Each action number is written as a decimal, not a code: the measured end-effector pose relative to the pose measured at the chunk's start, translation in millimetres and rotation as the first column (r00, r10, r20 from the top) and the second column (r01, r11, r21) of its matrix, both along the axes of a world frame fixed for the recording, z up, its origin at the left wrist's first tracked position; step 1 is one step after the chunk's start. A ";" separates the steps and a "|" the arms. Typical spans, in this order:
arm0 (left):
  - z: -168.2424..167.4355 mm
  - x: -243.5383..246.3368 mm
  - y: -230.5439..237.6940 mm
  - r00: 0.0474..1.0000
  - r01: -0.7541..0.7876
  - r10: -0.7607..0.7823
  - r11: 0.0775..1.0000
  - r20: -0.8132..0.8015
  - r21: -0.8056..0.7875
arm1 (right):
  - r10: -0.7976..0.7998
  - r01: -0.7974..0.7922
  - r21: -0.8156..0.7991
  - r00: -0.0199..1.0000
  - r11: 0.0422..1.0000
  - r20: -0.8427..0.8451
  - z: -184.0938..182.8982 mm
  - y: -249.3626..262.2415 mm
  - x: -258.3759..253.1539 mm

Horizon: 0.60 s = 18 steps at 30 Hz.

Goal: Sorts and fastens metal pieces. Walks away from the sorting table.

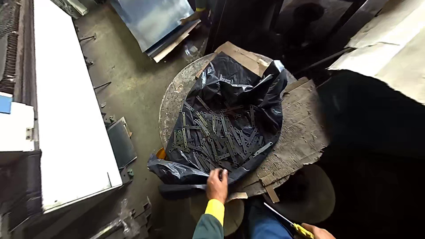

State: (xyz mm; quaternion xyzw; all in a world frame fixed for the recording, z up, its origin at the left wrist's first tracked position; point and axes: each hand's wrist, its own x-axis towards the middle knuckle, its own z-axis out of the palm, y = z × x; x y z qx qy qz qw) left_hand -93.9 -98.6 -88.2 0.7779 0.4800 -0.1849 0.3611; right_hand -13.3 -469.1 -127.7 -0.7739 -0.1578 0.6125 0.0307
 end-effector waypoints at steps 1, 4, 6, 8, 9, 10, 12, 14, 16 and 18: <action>-3.4 4.4 10.8 0.977 -0.215 0.215 0.977 0.007 0.009 | 0.010 -0.010 0.009 1.000 1.000 -0.011 -0.9 1.7 7.4; -16.5 11.6 38.0 0.873 -0.463 0.456 0.886 -0.173 0.000 | -0.009 0.010 0.044 1.000 0.999 -0.005 -1.3 6.7 25.2; -18.0 18.6 46.0 0.838 -0.511 0.499 0.860 -0.219 0.005 | -0.026 0.026 0.061 1.000 0.998 -0.005 -2.5 7.5 33.4; -16.5 34.2 54.2 0.807 -0.552 0.541 0.833 -0.239 0.021 | -0.032 0.033 0.074 0.999 0.997 -0.011 -7.1 9.8 38.1; -16.7 42.2 57.8 0.780 -0.585 0.573 0.810 -0.250 0.032 | -0.032 0.033 0.079 0.999 0.996 -0.016 -10.1 11.3 38.9; -19.3 47.6 59.8 0.741 -0.633 0.623 0.773 -0.249 0.049 | -0.026 0.028 0.081 0.999 0.996 -0.024 -12.4 12.5 39.0; -27.1 53.0 58.4 0.671 -0.700 0.704 0.705 -0.232 0.113 | -0.014 0.017 0.079 0.999 0.997 -0.041 -13.2 14.0 39.3; -25.2 62.2 55.5 0.672 -0.666 0.689 0.723 -0.273 0.183 | -0.025 0.029 0.095 0.999 0.995 -0.042 -11.9 16.3 40.0; -18.6 74.7 55.5 0.683 -0.639 0.667 0.743 -0.296 0.200 | -0.043 0.048 0.121 0.998 0.991 -0.044 -12.6 18.6 39.2; -17.4 81.7 54.4 0.664 -0.668 0.697 0.716 -0.271 0.204 | -0.028 0.036 0.125 0.998 0.992 -0.061 -12.6 19.8 36.8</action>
